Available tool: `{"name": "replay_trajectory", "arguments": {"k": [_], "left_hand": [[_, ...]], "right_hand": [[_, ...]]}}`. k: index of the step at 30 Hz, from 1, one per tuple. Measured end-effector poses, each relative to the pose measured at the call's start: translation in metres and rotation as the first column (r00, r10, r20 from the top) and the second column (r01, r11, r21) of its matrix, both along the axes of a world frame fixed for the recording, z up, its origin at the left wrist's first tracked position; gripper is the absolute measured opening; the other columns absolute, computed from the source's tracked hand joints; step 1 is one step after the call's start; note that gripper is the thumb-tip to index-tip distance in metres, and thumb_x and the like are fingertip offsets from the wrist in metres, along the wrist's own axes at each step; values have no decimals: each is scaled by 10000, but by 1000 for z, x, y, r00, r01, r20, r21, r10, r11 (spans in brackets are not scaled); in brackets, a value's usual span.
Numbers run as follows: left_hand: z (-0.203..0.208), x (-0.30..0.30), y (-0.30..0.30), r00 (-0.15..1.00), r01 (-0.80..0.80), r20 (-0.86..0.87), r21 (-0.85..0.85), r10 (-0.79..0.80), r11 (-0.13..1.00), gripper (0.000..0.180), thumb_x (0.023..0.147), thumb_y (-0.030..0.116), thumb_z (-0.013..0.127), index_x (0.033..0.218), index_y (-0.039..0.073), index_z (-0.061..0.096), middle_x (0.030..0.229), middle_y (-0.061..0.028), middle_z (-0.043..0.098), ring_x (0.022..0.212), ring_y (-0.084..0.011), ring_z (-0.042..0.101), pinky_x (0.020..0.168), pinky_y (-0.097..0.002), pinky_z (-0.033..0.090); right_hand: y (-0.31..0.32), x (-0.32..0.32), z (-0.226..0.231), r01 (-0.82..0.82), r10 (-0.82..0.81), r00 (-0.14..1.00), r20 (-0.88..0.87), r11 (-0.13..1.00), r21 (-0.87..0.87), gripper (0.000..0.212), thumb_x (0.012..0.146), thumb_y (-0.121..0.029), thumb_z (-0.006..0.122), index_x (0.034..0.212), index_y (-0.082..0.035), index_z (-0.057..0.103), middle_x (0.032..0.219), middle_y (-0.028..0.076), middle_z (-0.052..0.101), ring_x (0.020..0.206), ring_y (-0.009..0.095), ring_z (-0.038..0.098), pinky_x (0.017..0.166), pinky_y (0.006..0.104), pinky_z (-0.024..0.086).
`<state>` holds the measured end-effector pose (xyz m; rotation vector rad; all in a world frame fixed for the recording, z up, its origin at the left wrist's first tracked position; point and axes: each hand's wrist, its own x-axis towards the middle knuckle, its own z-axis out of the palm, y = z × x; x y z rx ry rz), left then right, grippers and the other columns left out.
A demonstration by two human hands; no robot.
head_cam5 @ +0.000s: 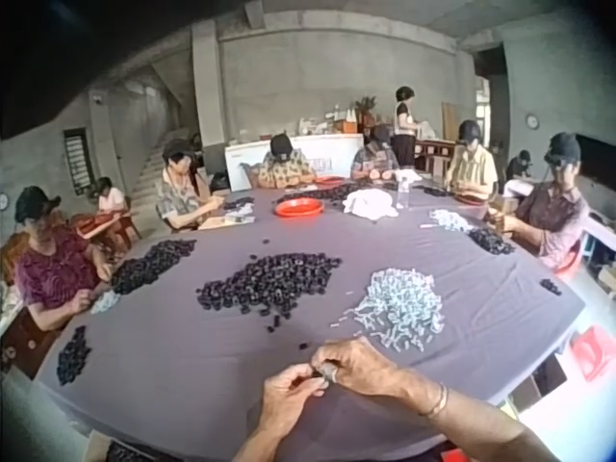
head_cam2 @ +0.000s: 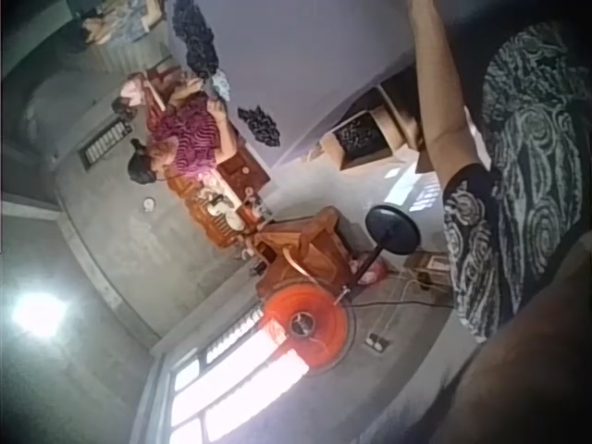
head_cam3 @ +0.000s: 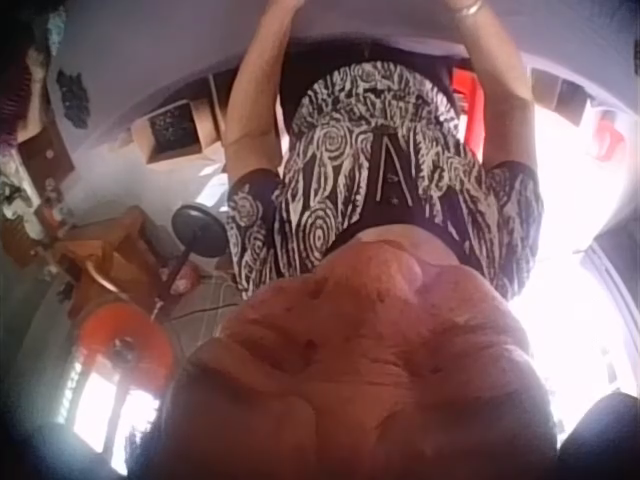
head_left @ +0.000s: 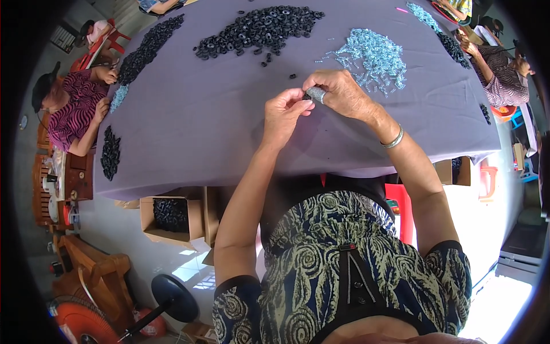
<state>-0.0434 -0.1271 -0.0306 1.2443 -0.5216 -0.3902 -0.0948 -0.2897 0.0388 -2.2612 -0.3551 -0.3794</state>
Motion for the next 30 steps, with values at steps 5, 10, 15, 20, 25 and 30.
{"name": "replay_trajectory", "arguments": {"k": [5, 10, 15, 20, 25, 30], "left_hand": [[-1, -3, 0, 1000, -6, 16, 16, 6, 1000, 176, 864, 7, 659, 1030, -48, 643, 906, -91, 671, 805, -154, 675, 712, -272, 563], [-1, -5, -1, 998, -63, 3, 26, 63, 998, 131, 853, -30, 647, 982, -56, 644, 860, -85, 663, 742, -128, 652, 675, -253, 562], [3, -3, -1, 997, -76, -26, 2, 76, 997, 155, 867, -13, 629, 1015, -56, 647, 898, -84, 661, 761, -138, 654, 715, -278, 572], [3, 0, 1, 999, -39, 0, -12, 39, 999, 137, 872, -11, 630, 1004, -47, 645, 901, -76, 658, 766, -129, 651, 716, -275, 571], [7, -4, 1, 996, -62, -75, -74, 56, 995, 156, 857, -9, 660, 1008, -43, 648, 929, -98, 667, 756, -141, 662, 698, -254, 562], [10, -7, 3, 997, -61, 48, -57, 64, 997, 177, 840, -4, 689, 1014, 8, 667, 999, -36, 632, 818, -105, 607, 653, -237, 500]], "right_hand": [[0, 1, 9, -29, 23, 999, -49, 993, -115, 115, 776, 10, 629, 884, -22, 657, 812, 136, 665, 747, 309, 645, 648, 385, 499], [1, 9, 6, -101, 102, 995, -7, 970, -221, 156, 746, 51, 619, 890, -5, 638, 796, 149, 640, 709, 308, 617, 616, 363, 470], [12, 6, 3, -14, 43, 997, 67, 920, -391, 156, 740, 13, 644, 893, -10, 622, 873, 192, 650, 836, 385, 638, 705, 440, 513], [6, 8, 0, -50, 79, 993, 85, 952, -303, 153, 761, -15, 653, 907, -15, 606, 859, 172, 650, 810, 380, 637, 676, 424, 514], [0, -1, 19, 91, -76, 972, -224, 994, 57, 158, 922, -128, 554, 1020, -26, 625, 810, 79, 633, 700, 144, 595, 628, 306, 501], [-1, -7, 7, 233, -101, 881, -463, 943, 237, 654, 951, -575, 402, 806, 26, 613, 689, 71, 565, 559, 121, 538, 480, 266, 466]]}}
